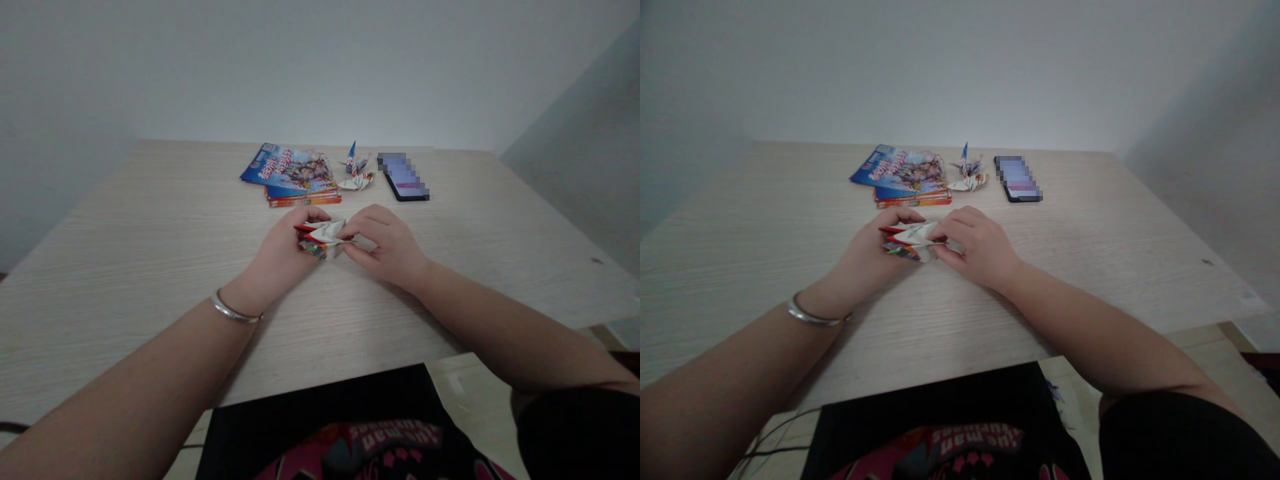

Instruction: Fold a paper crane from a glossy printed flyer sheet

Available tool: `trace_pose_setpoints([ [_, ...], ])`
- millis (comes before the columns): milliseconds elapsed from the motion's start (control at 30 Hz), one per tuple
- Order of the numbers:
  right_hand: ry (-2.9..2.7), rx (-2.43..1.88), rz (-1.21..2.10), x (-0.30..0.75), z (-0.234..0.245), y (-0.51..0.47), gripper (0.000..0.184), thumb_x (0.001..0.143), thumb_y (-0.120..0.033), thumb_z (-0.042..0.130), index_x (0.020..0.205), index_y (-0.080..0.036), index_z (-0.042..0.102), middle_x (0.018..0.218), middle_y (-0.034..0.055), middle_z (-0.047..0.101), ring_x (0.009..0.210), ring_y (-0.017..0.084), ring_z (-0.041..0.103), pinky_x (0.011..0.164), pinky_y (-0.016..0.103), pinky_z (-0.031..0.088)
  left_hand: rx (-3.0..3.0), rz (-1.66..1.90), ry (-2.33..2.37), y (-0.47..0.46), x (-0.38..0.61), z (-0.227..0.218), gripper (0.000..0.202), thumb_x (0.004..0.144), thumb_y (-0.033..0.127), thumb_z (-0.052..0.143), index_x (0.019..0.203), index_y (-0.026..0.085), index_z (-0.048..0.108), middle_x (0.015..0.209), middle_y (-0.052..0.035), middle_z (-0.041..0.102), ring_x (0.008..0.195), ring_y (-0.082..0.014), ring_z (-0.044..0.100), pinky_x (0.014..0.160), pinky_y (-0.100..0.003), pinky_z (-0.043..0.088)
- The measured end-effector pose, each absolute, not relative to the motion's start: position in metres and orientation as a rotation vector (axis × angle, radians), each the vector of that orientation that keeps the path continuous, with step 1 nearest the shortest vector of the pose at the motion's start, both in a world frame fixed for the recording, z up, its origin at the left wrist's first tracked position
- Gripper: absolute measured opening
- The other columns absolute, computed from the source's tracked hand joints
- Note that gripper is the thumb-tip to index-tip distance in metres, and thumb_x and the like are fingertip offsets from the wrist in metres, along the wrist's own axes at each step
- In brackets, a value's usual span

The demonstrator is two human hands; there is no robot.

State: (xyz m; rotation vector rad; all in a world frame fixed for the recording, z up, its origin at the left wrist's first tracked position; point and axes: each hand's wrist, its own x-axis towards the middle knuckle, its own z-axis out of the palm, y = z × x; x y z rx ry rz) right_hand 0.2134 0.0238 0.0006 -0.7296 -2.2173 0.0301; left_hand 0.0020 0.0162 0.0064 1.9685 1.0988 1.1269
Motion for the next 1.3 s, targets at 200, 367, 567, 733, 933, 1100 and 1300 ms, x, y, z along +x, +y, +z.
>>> trace_pose_setpoints([
  [200, -2.215, -0.772, 0.001, 0.212, 0.006, 0.020, 0.015, 0.095, -0.026, 0.059, 0.084, -0.026, 0.068, 0.086, 0.0029, 0.072, 0.084, 0.020, 0.064, 0.078, 0.037, 0.050, 2.001, 1.137, 1.068, 0.013, 0.003, 0.010, 0.029, 0.075, 0.017, 0.073, 0.103, 0.021, 0.065, 0.105, -0.0028, 0.073, 0.095, -0.0193, 0.067, 0.089, -0.032, 0.055],
  [367, -2.230, -0.812, 0.039, 0.212, 0.006, 0.020, 0.008, 0.093, -0.024, 0.062, 0.090, -0.026, 0.069, 0.089, 0.0030, 0.073, 0.088, 0.021, 0.064, 0.082, 0.037, 0.050, 1.988, 1.170, 1.080, 0.015, 0.004, 0.008, 0.032, 0.074, 0.015, 0.075, 0.104, 0.020, 0.066, 0.105, -0.0031, 0.074, 0.096, -0.0193, 0.068, 0.090, -0.032, 0.055],
  [567, -2.178, -0.922, 0.048, 0.211, 0.003, 0.020, 0.003, 0.093, -0.026, 0.066, 0.093, -0.024, 0.068, 0.085, 0.0030, 0.072, 0.085, 0.021, 0.064, 0.080, 0.037, 0.049, 1.891, 1.192, 1.071, 0.021, 0.003, -0.002, 0.026, 0.077, 0.018, 0.074, 0.101, 0.020, 0.066, 0.104, -0.0049, 0.074, 0.096, -0.0218, 0.070, 0.090, -0.037, 0.057],
  [733, -2.156, -0.766, 0.167, 0.212, 0.005, 0.024, 0.007, 0.092, -0.023, 0.062, 0.087, -0.025, 0.066, 0.082, 0.0021, 0.070, 0.082, 0.019, 0.063, 0.079, 0.037, 0.052, 1.788, 1.207, 1.029, 0.023, 0.004, -0.007, 0.027, 0.078, 0.020, 0.074, 0.104, 0.021, 0.065, 0.108, -0.0060, 0.075, 0.102, -0.0226, 0.070, 0.098, -0.040, 0.057],
  [933, -1.841, -0.946, 0.704, 0.209, -0.006, 0.031, 0.004, 0.091, -0.029, 0.064, 0.092, -0.025, 0.064, 0.091, 0.0011, 0.071, 0.086, 0.018, 0.067, 0.076, 0.035, 0.060, 1.630, 1.254, 0.969, 0.024, 0.007, -0.005, 0.022, 0.082, 0.023, 0.073, 0.101, 0.022, 0.062, 0.104, -0.0037, 0.074, 0.098, -0.0196, 0.071, 0.095, -0.037, 0.058],
  [1100, -1.744, -0.917, 0.972, 0.213, -0.014, 0.041, 0.012, 0.081, -0.030, 0.073, 0.092, -0.025, 0.070, 0.095, -0.0004, 0.076, 0.091, 0.018, 0.071, 0.087, 0.038, 0.060, 1.893, 1.309, 1.007, 0.019, 0.003, 0.001, 0.015, 0.086, 0.020, 0.072, 0.101, 0.021, 0.068, 0.105, -0.0049, 0.074, 0.101, -0.0198, 0.069, 0.092, -0.035, 0.058],
  [1300, -1.961, -0.852, 0.802, 0.218, -0.006, 0.041, 0.019, 0.075, -0.026, 0.079, 0.093, -0.023, 0.074, 0.094, 0.0022, 0.078, 0.088, 0.021, 0.072, 0.083, 0.037, 0.057, 2.401, 1.320, 0.984, 0.015, -0.001, 0.008, 0.026, 0.084, 0.009, 0.073, 0.106, 0.020, 0.069, 0.106, -0.0034, 0.076, 0.101, -0.0192, 0.070, 0.093, -0.033, 0.056],
])
